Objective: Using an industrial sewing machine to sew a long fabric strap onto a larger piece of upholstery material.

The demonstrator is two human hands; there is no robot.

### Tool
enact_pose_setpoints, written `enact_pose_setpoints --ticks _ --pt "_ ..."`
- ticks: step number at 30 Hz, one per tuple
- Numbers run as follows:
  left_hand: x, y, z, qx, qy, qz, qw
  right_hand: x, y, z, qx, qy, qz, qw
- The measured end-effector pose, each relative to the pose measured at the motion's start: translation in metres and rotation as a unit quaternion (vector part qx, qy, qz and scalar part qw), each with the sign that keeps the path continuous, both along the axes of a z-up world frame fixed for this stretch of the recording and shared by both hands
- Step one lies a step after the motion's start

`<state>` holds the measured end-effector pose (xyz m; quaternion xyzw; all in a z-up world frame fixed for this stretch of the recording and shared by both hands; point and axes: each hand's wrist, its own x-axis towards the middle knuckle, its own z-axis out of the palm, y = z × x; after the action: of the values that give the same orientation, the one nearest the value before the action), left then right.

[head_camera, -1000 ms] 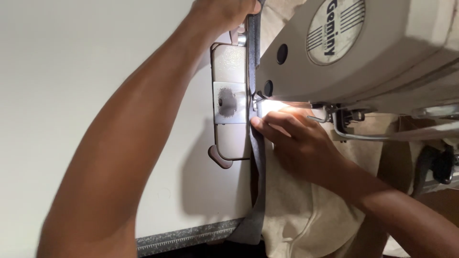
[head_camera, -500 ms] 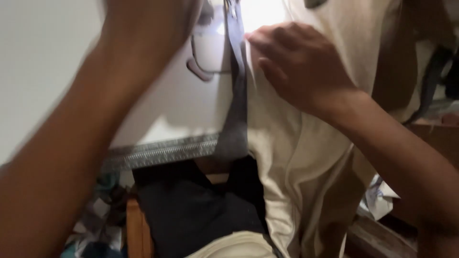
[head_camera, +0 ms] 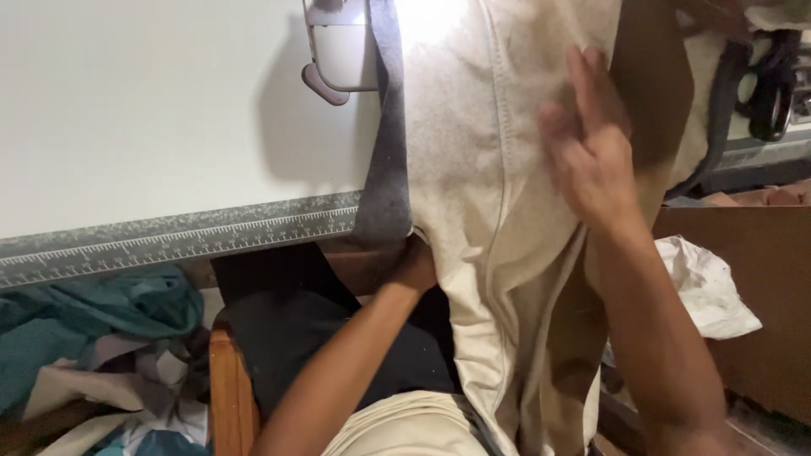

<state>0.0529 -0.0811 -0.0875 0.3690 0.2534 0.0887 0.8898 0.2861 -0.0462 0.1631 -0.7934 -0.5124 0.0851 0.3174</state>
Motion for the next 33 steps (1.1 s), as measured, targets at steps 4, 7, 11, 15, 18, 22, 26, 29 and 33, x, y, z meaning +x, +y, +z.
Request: enact_pose_setpoints --ticks 4,7,11,15,18,22,26,29,33 --pt "0.022 -0.018 -0.003 -0.132 -0.081 -0.034 0.987 0.043 0.011 -0.02 0.077 -0.052 0.022 0.995" --pt "0.017 -0.022 0.014 -0.23 -0.135 -0.063 0.962 0.066 0.026 -0.011 0.021 -0.158 0.017 0.987" --pt "-0.014 -0.015 0.089 -0.326 -0.212 -0.08 0.918 0.068 0.044 0.001 0.023 -0.158 0.107 0.981" --pt "-0.041 -0.017 0.137 -0.333 -0.249 -0.084 0.905 0.063 0.033 -0.01 0.021 -0.239 0.106 0.965" --pt "-0.057 -0.025 0.131 -0.265 -0.256 -0.083 0.926 0.053 0.029 -0.012 0.063 -0.342 0.069 0.935" --pt "-0.082 -0.018 0.104 -0.242 -0.251 -0.073 0.934 0.01 0.007 0.0 0.114 -0.434 0.084 0.89" --pt "-0.091 -0.004 0.105 -0.146 -0.193 -0.029 0.97 -0.002 0.001 0.002 0.107 -0.427 0.093 0.893" --pt "-0.091 -0.006 0.08 -0.033 -0.095 0.02 0.995 -0.012 -0.005 0.004 0.084 -0.403 0.085 0.908" --pt "-0.089 0.019 0.136 0.348 0.098 0.228 0.904 -0.027 -0.016 0.001 0.075 -0.386 0.081 0.916"
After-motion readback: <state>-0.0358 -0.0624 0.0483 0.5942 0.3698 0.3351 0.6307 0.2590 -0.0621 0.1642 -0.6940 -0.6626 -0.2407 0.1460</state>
